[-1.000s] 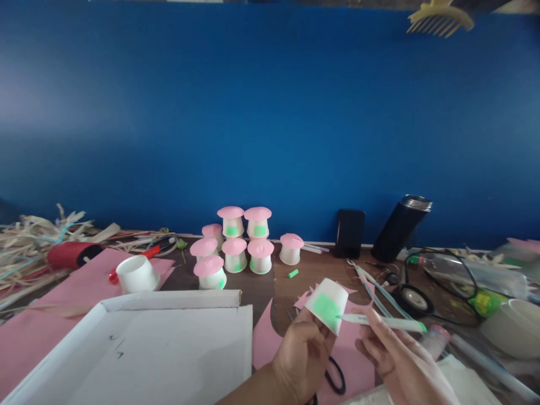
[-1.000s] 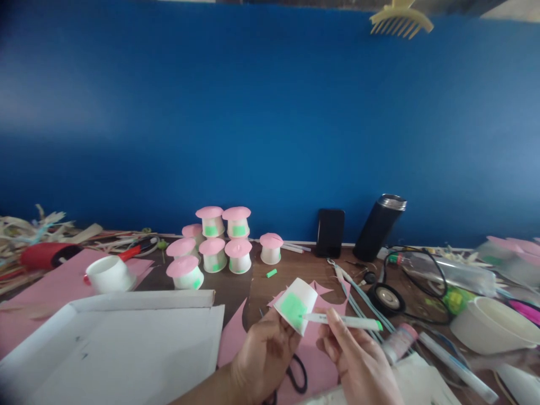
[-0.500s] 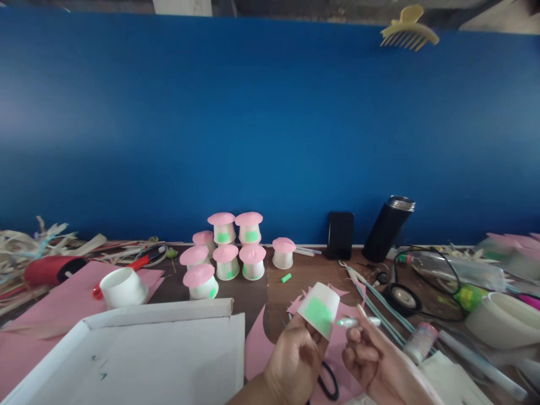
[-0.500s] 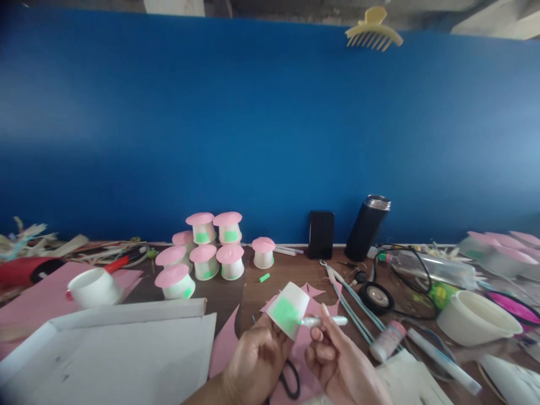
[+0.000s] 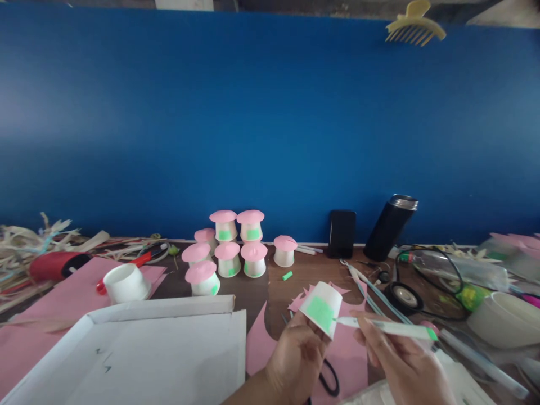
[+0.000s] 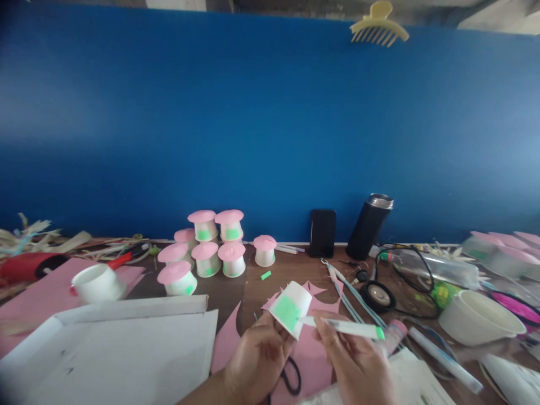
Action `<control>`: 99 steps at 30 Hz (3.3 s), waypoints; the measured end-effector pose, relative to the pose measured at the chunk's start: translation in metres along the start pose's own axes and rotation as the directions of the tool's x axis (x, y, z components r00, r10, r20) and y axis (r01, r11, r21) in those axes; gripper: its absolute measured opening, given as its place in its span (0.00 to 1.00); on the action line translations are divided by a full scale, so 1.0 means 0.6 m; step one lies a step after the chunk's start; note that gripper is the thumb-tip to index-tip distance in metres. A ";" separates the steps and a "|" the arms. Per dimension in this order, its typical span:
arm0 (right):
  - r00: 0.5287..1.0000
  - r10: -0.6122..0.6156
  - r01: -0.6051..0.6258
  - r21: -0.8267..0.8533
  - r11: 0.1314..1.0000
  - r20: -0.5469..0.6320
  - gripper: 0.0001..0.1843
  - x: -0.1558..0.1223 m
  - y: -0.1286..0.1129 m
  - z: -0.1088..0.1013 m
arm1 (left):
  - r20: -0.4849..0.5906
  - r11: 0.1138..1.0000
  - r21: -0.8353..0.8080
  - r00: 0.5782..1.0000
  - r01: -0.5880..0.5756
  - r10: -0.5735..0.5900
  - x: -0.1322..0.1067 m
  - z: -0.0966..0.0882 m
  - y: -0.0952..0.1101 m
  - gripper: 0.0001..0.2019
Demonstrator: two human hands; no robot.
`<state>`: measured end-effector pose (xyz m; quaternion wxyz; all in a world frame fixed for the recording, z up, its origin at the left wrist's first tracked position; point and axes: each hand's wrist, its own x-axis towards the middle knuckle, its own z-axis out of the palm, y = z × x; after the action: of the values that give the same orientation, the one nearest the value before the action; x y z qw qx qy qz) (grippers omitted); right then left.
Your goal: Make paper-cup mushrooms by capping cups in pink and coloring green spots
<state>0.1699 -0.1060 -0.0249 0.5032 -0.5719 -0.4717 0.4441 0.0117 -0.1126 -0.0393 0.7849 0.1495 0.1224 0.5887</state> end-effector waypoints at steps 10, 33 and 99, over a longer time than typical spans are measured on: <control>0.891 -0.411 0.451 -0.282 0.847 0.191 0.14 -0.016 -0.001 0.007 | -0.002 1.000 -0.008 1.000 0.003 -0.003 -0.001 0.002 0.000 0.31; 0.617 -0.696 0.782 -0.385 0.490 0.368 0.09 -0.014 0.001 0.014 | 0.000 0.999 0.043 1.000 -0.002 0.002 -0.003 0.003 0.002 0.34; 0.714 -0.648 0.680 -0.485 0.550 0.265 0.13 -0.005 0.015 0.005 | 0.005 0.999 0.048 1.000 0.004 -0.004 -0.005 -0.002 -0.001 0.36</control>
<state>0.1670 -0.1091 -0.0341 0.4330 -0.4576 -0.7724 0.0808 0.0109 -0.1152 -0.0405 0.7827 0.1696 0.1348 0.5835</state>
